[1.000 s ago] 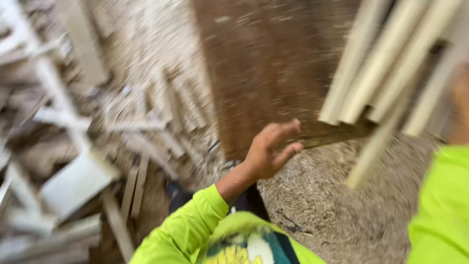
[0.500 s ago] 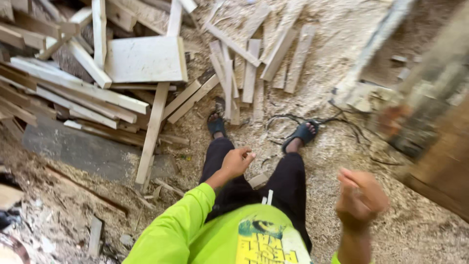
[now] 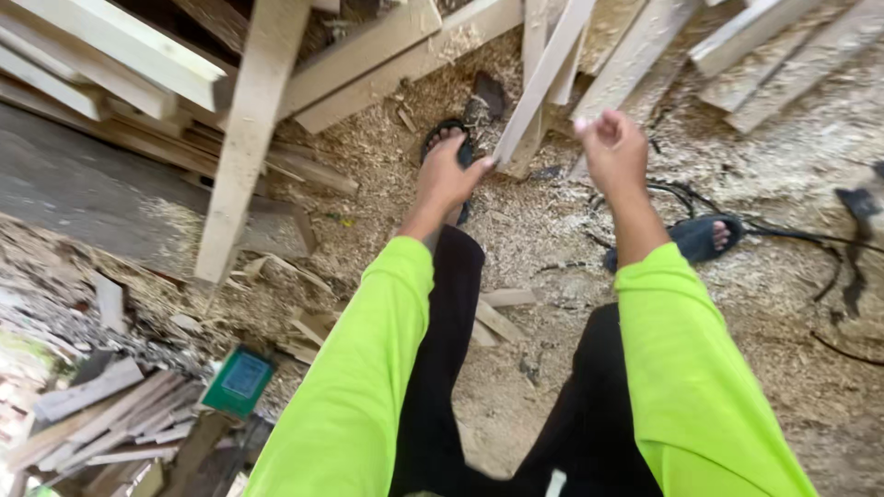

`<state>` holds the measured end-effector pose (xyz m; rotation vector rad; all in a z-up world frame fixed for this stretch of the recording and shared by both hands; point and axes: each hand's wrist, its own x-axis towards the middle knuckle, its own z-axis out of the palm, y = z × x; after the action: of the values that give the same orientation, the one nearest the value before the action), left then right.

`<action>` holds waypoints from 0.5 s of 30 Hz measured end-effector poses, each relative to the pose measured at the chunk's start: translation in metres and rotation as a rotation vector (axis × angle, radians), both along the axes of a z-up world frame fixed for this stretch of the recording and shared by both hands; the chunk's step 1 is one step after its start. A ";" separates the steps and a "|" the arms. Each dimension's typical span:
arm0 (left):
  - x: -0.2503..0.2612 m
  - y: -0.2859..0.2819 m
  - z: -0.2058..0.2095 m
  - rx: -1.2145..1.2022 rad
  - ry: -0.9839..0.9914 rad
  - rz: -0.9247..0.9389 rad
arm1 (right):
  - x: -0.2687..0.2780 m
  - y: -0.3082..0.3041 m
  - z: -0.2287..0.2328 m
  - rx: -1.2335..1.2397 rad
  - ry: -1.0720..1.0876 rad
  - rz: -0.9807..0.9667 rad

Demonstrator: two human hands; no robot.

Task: The person picks up wooden strips from the floor and a workbench, then aligns and stacks them on the bench by hand.

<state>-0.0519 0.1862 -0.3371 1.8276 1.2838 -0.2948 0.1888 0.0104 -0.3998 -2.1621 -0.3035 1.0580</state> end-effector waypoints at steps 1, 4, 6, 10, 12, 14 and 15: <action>0.012 0.002 -0.022 -0.048 0.036 -0.005 | 0.002 0.013 -0.022 0.009 -0.065 0.049; 0.059 0.000 -0.085 -0.201 0.101 -0.014 | 0.007 0.050 -0.063 0.061 -0.136 0.083; 0.092 -0.002 -0.116 -0.109 -0.079 0.105 | 0.004 0.066 -0.075 0.005 0.036 -0.092; 0.146 -0.002 -0.150 -0.133 -0.114 0.387 | -0.015 0.067 -0.083 0.316 -0.011 -0.126; 0.159 -0.003 -0.156 -0.052 -0.050 0.363 | -0.012 0.043 -0.079 0.357 0.434 -0.232; 0.167 -0.002 -0.160 0.134 0.008 0.269 | -0.001 0.013 -0.075 0.315 0.556 -0.279; 0.168 0.000 -0.162 0.183 0.032 0.233 | 0.003 -0.001 -0.074 0.250 0.453 -0.277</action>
<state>0.1161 0.1864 -0.4986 1.8061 1.5736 -0.0807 0.1920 0.0092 -0.4734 -1.6320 0.0712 1.2345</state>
